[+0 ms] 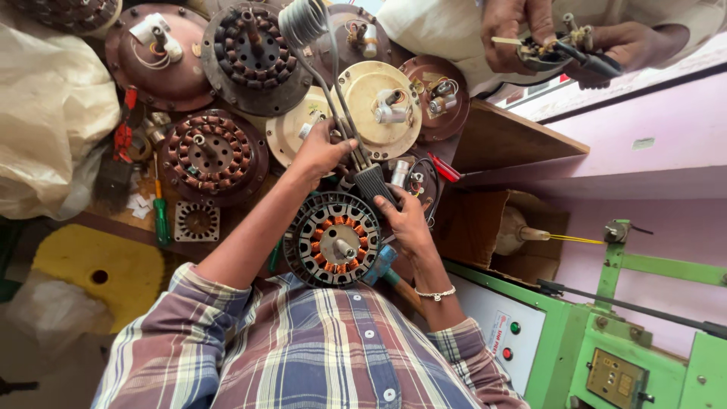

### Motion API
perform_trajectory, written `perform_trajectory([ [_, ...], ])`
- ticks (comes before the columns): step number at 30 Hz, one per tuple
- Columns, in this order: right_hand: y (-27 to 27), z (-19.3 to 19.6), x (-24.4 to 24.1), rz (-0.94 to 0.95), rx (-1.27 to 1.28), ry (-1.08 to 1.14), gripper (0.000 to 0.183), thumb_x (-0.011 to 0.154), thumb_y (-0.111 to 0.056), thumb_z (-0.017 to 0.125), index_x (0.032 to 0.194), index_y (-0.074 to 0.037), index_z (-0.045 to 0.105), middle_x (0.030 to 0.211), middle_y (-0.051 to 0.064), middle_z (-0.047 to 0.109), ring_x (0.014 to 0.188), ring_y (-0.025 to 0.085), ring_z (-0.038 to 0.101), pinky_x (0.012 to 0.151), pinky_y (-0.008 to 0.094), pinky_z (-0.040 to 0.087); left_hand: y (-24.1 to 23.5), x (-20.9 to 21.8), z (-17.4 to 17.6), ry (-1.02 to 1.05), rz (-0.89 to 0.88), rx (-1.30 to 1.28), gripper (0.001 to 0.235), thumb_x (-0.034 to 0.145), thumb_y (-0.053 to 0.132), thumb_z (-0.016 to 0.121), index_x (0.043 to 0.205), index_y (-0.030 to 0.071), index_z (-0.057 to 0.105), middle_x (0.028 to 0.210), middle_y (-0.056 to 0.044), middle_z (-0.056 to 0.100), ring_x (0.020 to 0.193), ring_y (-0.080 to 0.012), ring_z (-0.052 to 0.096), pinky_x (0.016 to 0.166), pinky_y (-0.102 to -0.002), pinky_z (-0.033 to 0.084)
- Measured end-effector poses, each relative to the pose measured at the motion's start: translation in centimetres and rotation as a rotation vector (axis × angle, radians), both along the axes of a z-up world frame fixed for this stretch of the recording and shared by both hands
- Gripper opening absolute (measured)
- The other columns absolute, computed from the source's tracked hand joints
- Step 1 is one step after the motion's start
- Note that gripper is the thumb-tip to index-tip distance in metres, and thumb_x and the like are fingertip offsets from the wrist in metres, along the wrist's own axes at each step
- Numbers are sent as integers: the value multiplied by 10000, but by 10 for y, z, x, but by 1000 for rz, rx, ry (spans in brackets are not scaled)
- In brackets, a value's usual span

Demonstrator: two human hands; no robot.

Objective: The person uses a hammer and screwdriver to adjust and secure parts of an electrical component on a cluttered workbench. They manipulate wires and a small black box, then use a hammer to tap the assembly into place.

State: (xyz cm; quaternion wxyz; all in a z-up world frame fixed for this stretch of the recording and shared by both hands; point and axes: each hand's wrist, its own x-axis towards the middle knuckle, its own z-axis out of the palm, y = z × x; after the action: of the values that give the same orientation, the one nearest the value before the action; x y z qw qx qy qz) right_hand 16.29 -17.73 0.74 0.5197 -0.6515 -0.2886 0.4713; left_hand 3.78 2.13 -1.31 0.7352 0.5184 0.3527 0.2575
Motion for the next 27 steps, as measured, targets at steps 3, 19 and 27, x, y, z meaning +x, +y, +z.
perform_trajectory([
  [3,-5,-2,-2,-32,-18,-75,550,937,-316,724,1326,57,614,1038,64,725,867,90,654,733,233,562,2,8,-3,19,-2,-1,360,905,61,711,1227,-55,601,883,-129,726,667,-174,708,455,-296,539],
  [19,-12,-15,27,23,-86,144,506,929,-204,809,1329,64,652,1048,45,727,806,109,637,685,255,519,3,34,-84,150,80,219,437,912,276,728,1222,-17,634,924,-131,773,711,-184,797,601,-341,671],
  [27,-1,-23,11,-40,28,181,432,929,-145,811,1239,115,658,1053,116,747,861,164,720,790,288,620,13,53,-97,121,156,204,473,860,177,780,1268,18,602,930,-75,758,709,-163,787,543,-324,643],
])
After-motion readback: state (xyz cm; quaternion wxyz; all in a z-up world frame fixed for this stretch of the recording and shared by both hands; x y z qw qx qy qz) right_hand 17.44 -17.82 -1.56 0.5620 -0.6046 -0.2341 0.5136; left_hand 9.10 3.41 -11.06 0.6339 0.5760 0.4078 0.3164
